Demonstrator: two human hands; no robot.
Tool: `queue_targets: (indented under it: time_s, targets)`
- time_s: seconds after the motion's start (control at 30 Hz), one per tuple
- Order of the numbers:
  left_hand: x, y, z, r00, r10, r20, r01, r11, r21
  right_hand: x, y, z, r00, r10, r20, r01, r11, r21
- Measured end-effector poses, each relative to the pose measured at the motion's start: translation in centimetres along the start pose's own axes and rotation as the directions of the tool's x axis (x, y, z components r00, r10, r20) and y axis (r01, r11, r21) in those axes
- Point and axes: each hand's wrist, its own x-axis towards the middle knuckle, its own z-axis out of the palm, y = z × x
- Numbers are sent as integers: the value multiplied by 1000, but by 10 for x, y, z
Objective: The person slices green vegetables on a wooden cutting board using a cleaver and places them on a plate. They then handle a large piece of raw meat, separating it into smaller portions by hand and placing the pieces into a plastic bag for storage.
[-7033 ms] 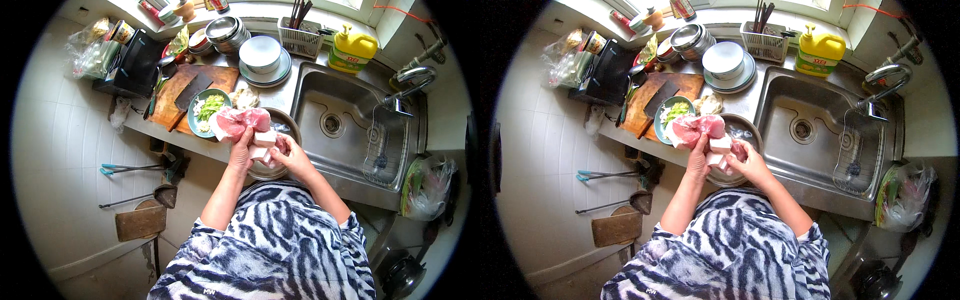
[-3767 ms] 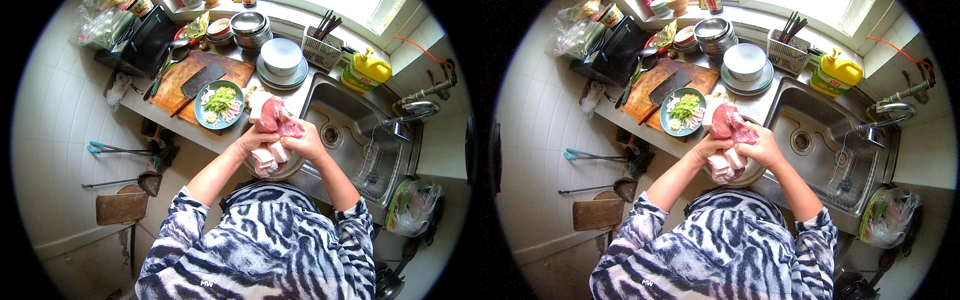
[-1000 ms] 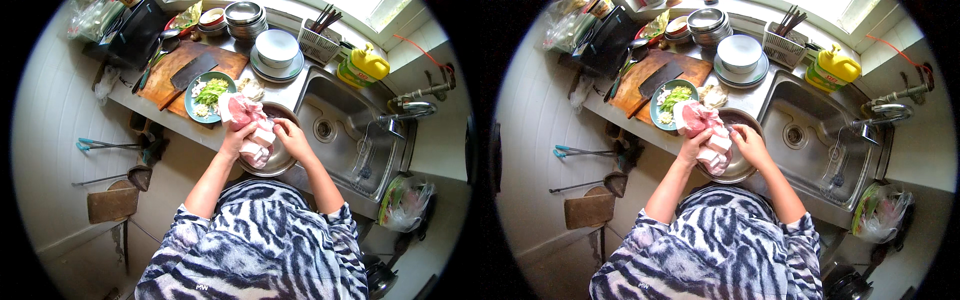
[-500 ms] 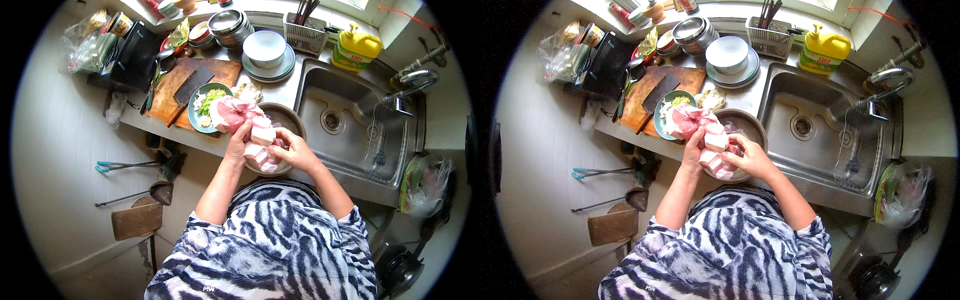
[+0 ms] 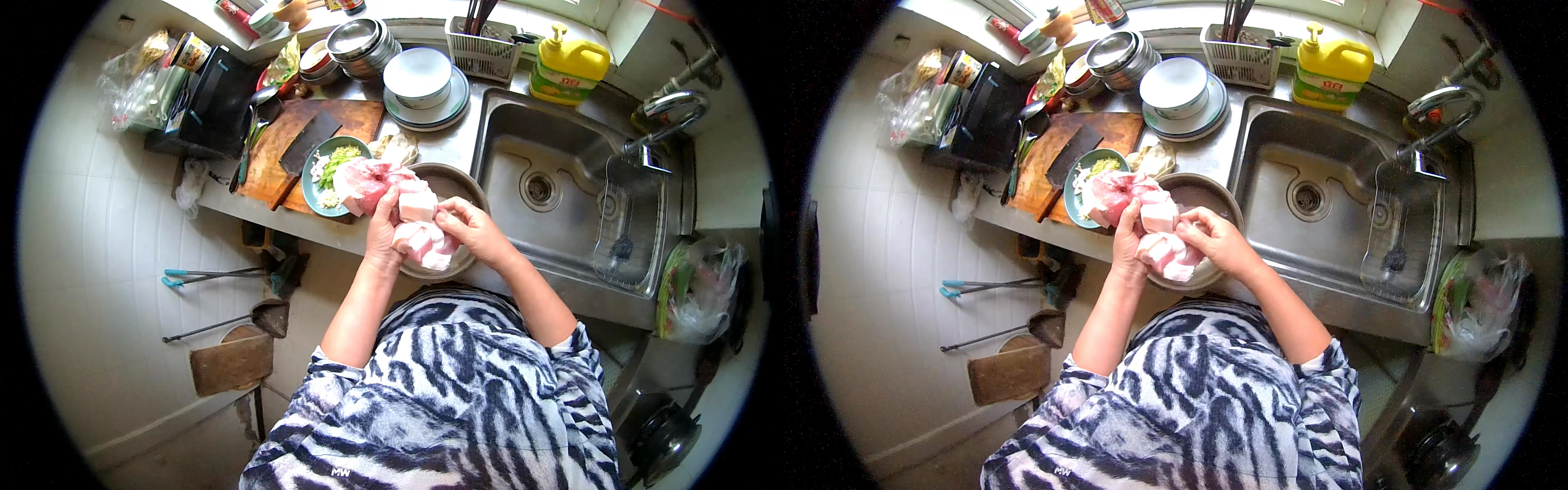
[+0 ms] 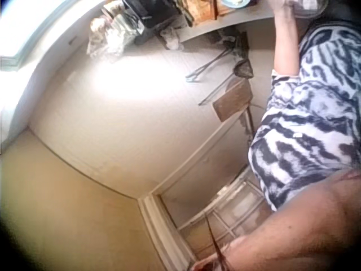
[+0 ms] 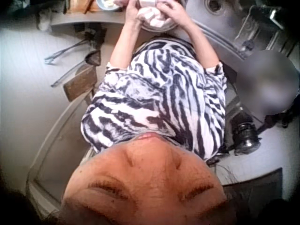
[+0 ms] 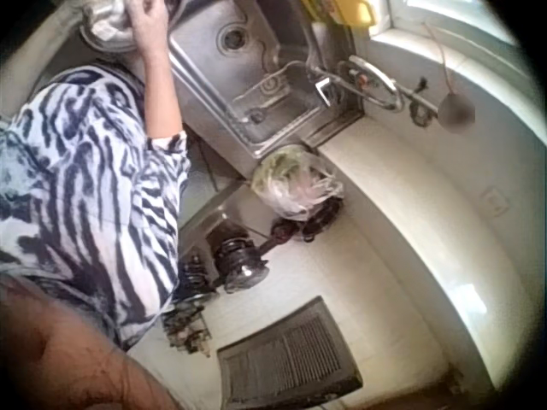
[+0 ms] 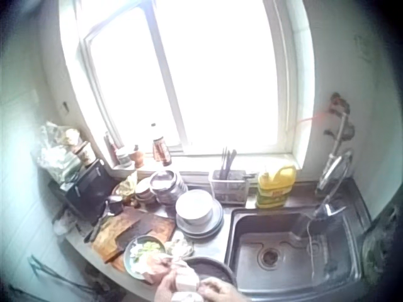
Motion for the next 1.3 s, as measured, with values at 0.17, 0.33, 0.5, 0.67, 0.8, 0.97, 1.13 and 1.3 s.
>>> queue_targets:
  time_s: [0.17, 0.33, 0.5, 0.67, 0.8, 0.97, 1.13, 1.3]
  targets:
    - [-1, -2, 16, 986, 121, -118, -115, 992, 56, -7, 21, -8, 959, -282, 22, 274, 905, -325]
    - [-4, -13, 15, 959, 137, -248, -147, 989, -22, -9, 20, 20, 923, -371, -101, 218, 722, -657]
    - [-14, -10, 23, 954, 256, -157, -240, 964, 113, 0, 19, 10, 948, -300, -105, 232, 880, -415]
    - [-49, 8, 46, 983, 183, -15, -179, 974, 142, -2, 4, -1, 989, -145, 2, 145, 989, -8]
    - [-55, 20, 40, 988, 135, 69, -149, 951, 272, 0, 2, -1, 983, -78, 169, 3, 916, 402]
    - [-27, 17, 19, 954, 202, 222, -272, 895, 353, 1, 6, -3, 916, -95, 389, -128, 851, 510]
    - [-19, 20, 13, 930, 4, 369, -102, 964, 246, -7, 12, 7, 900, -43, 434, -277, 711, 646]
    - [-18, 23, 16, 962, 62, 265, -147, 938, 314, 1, 25, 6, 857, -75, 510, -388, 556, 735]
